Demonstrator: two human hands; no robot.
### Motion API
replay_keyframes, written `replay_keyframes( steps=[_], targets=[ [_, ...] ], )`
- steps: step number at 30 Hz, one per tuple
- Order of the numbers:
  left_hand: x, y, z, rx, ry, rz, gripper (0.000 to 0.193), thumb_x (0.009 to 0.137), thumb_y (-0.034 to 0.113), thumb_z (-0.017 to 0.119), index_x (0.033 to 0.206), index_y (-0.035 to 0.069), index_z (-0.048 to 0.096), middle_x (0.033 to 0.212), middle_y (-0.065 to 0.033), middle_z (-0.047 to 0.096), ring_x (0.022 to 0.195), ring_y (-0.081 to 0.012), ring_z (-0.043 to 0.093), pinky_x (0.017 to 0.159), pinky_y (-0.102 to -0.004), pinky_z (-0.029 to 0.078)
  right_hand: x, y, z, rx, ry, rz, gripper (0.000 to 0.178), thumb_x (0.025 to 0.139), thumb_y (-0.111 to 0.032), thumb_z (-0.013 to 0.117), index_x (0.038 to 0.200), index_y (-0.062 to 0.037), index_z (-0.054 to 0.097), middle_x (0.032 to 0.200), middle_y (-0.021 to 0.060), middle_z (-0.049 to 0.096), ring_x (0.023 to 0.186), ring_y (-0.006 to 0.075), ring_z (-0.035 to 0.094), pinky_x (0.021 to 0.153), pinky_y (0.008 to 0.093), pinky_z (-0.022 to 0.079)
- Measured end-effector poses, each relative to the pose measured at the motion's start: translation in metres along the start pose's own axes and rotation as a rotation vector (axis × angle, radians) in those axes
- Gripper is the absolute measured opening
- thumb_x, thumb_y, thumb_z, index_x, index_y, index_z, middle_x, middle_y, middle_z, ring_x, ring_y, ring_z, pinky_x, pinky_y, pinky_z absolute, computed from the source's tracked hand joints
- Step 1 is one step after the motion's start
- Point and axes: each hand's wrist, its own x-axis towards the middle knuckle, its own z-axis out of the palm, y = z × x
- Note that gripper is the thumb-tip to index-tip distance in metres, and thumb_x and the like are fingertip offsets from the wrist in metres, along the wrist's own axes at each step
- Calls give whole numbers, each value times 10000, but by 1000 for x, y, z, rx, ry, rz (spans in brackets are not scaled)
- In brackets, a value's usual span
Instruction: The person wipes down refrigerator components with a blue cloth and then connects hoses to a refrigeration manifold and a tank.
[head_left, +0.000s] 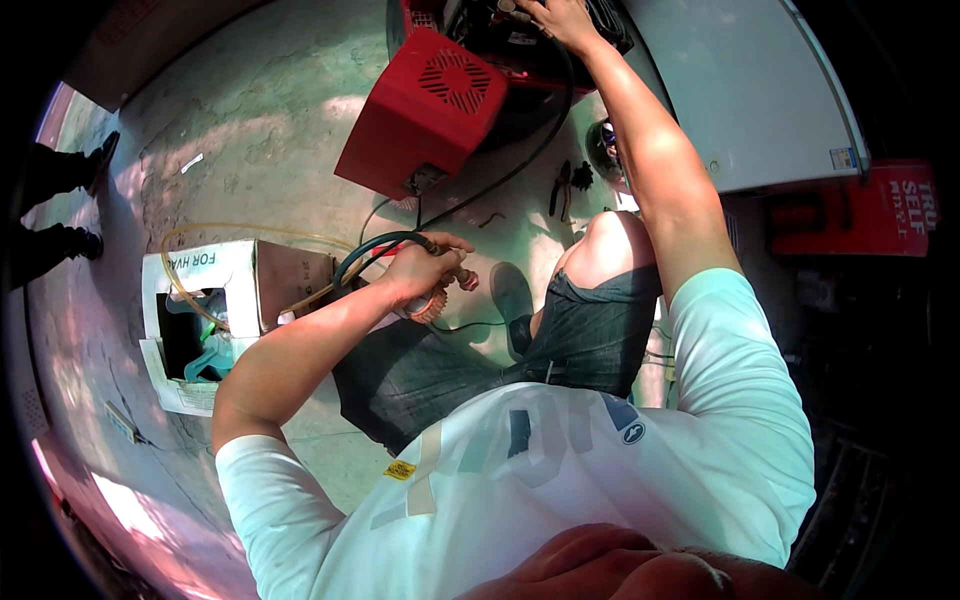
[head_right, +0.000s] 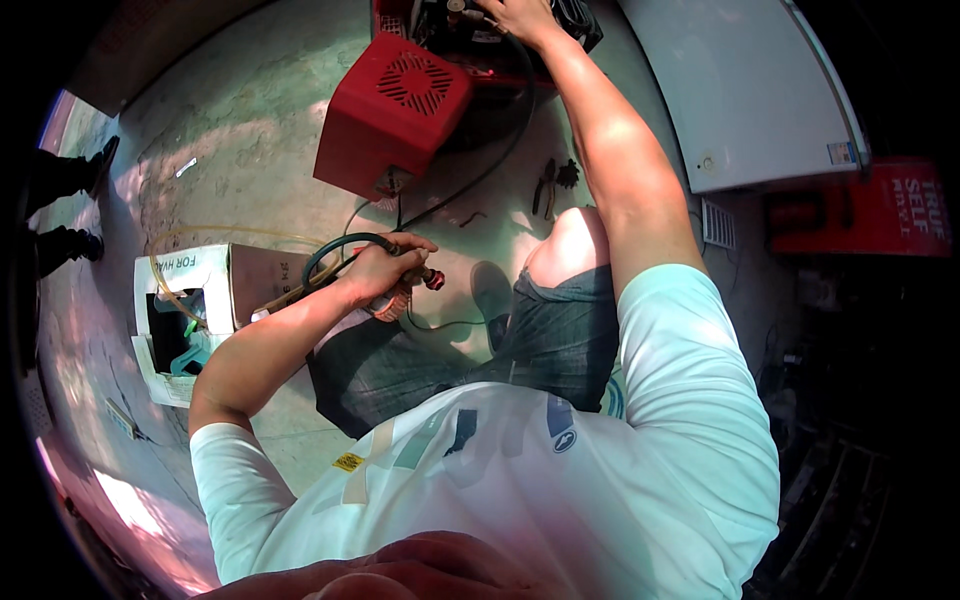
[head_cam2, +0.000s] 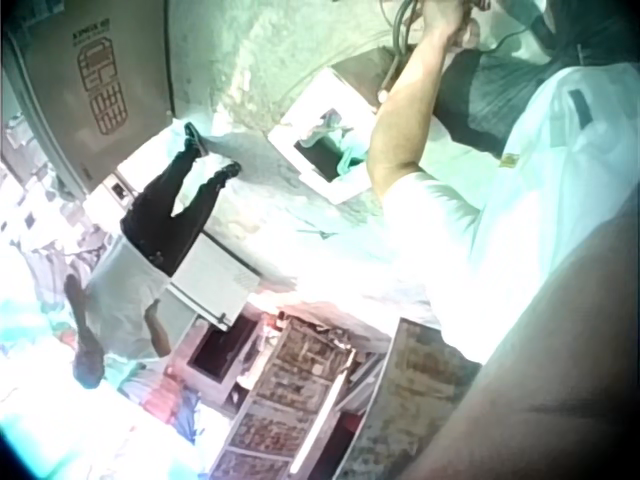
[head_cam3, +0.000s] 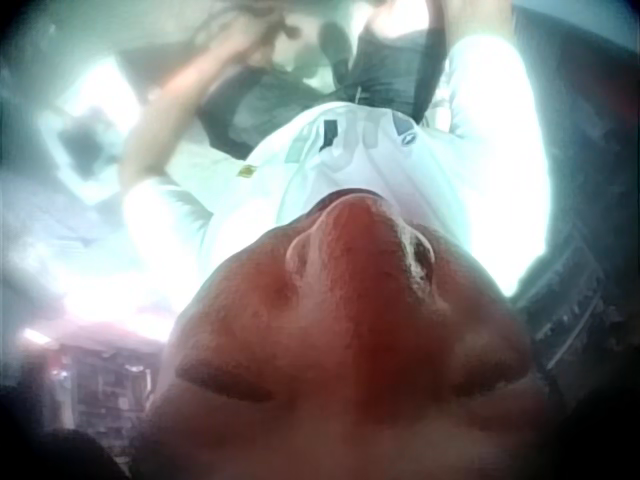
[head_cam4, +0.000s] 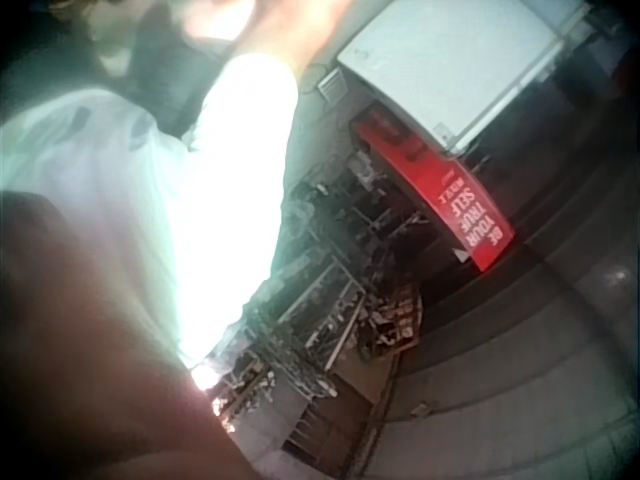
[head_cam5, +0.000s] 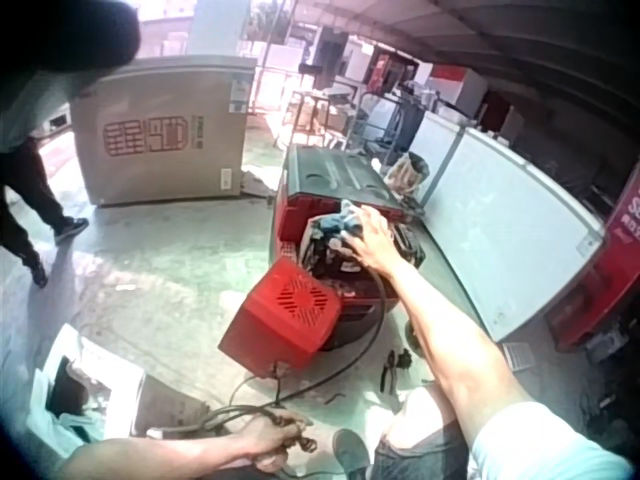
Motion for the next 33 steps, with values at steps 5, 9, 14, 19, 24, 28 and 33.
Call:
replay_keyframes(
  steps=[5, 9, 14, 19, 24, 28, 33],
  targets=[
    [-9, 17, 9, 100, 3, -32, 269, 1003, 141, 573, 1213, -14, 634, 788, -65, 671, 638, -79, 557, 570, -253, 468, 12, 1, -8, 148, -9, 69, 458, 922, -291, 704, 1315, -82, 595, 1336, 194, 574, 1262, 374, 531, 1084, 441, 418],
    [-12, 22, 10, 151, 9, -17, 267, 1008, 139, 561, 1215, -13, 636, 782, -68, 662, 654, -83, 557, 576, -252, 472, 39, 4, -34, 231, 249, 355, 389, 952, -297, 670, 1227, -23, 633, 1192, 225, 681, 1126, 354, 652, 963, 402, 492],
    [-9, 17, 6, 183, 38, -1, 247, 1002, 146, 573, 1182, 2, 662, 788, -59, 683, 675, -87, 607, 581, -257, 488, 64, 2, -71, 704, 223, 790, 544, 953, -443, 668, 1251, 11, 640, 1162, 130, 698, 1065, 254, 643, 901, 350, 499],
    [-9, 19, 5, 182, 25, 5, 247, 1013, 149, 568, 1199, 12, 657, 790, -51, 666, 666, -91, 595, 576, -262, 490, 49, 8, -24, -167, 13, 440, 720, 883, -476, 693, 1421, -35, 506, 1382, 300, 544, 1293, 451, 523, 1059, 484, 445],
    [-8, 21, 9, 180, 52, 30, 232, 960, 178, 624, 1121, 28, 700, 777, -45, 718, 651, -83, 622, 614, -258, 502, 29, 8, -4, -250, 35, -69, 457, 951, -335, 606, 1350, -114, 568, 1351, 173, 542, 1345, 392, 429, 1115, 487, 376],
    [-11, 23, 7, 181, 58, 17, 231, 974, 170, 613, 1136, 25, 692, 784, -46, 703, 647, -84, 605, 598, -260, 497, 25, 1, -1, -153, -68, -54, 393, 937, -380, 646, 1215, -103, 664, 1316, 189, 569, 1270, 391, 507, 1048, 472, 429],
    [-12, 25, 13, 173, 52, 12, 220, 991, 134, 599, 1147, 3, 681, 780, -48, 667, 627, -87, 570, 569, -264, 484, 24, -12, -2, 58, 61, 172, 419, 914, -401, 691, 1155, -59, 683, 1177, 216, 631, 1109, 388, 616, 960, 437, 486]
  ],
)
